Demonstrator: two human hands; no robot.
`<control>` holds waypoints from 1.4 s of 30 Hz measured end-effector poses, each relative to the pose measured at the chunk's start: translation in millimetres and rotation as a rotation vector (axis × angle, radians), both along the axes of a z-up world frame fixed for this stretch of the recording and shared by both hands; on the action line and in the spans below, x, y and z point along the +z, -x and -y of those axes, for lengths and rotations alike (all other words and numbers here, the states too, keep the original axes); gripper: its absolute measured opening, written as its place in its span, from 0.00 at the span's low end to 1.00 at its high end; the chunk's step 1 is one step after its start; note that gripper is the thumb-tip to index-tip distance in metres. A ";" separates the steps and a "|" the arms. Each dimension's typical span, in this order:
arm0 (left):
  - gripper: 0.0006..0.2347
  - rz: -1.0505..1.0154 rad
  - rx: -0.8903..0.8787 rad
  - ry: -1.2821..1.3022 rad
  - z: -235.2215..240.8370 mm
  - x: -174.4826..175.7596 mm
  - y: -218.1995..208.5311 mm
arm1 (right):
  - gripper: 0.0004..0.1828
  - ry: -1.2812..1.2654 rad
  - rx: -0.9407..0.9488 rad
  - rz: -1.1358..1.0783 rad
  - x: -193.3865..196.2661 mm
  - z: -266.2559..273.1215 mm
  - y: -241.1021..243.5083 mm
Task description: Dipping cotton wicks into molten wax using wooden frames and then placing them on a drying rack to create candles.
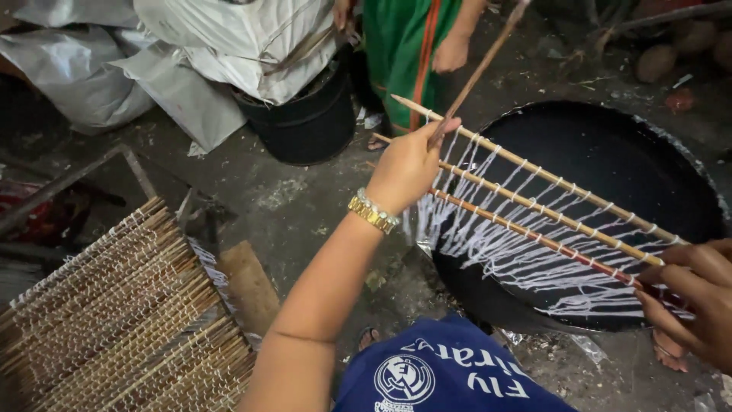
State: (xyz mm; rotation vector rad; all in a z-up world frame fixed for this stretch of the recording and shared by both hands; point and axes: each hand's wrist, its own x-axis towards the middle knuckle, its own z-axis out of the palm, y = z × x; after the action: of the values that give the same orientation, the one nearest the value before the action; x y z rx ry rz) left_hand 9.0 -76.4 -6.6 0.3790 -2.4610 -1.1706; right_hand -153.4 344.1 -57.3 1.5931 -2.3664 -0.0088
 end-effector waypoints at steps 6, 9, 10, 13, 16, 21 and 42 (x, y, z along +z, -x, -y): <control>0.21 0.113 -0.021 0.003 -7.6 -3.4 9.7 | 0.12 0.023 -0.051 0.042 -14.2 -26.1 8.3; 0.23 0.062 -0.087 -0.056 -17.3 -11.0 14.9 | 0.10 0.062 -0.063 0.076 -16.7 -34.5 4.5; 0.22 0.048 -0.105 0.015 -18.8 -12.5 17.6 | 0.11 0.059 -0.087 0.075 -18.3 -38.1 4.2; 0.21 0.004 -0.101 0.155 -18.8 -28.0 29.7 | 0.12 0.041 -0.108 0.060 -10.5 -42.2 -2.2; 0.21 -0.049 -0.094 0.213 -22.8 -34.1 35.6 | 0.10 0.042 -0.089 0.029 -0.8 -39.5 -10.5; 0.23 -0.043 -0.192 0.117 -43.6 -14.7 32.4 | 0.11 0.009 -0.120 0.018 8.1 -38.7 -17.7; 0.23 0.025 -0.262 0.210 -78.8 -6.5 48.1 | 0.13 -0.067 -0.156 -0.030 19.0 -52.2 -11.1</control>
State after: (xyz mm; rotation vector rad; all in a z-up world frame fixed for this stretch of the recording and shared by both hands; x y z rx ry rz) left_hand -39.0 2.4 -13.1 0.0109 -2.6828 -0.9924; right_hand -142.3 396.3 -38.3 1.4222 -2.4846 -0.1449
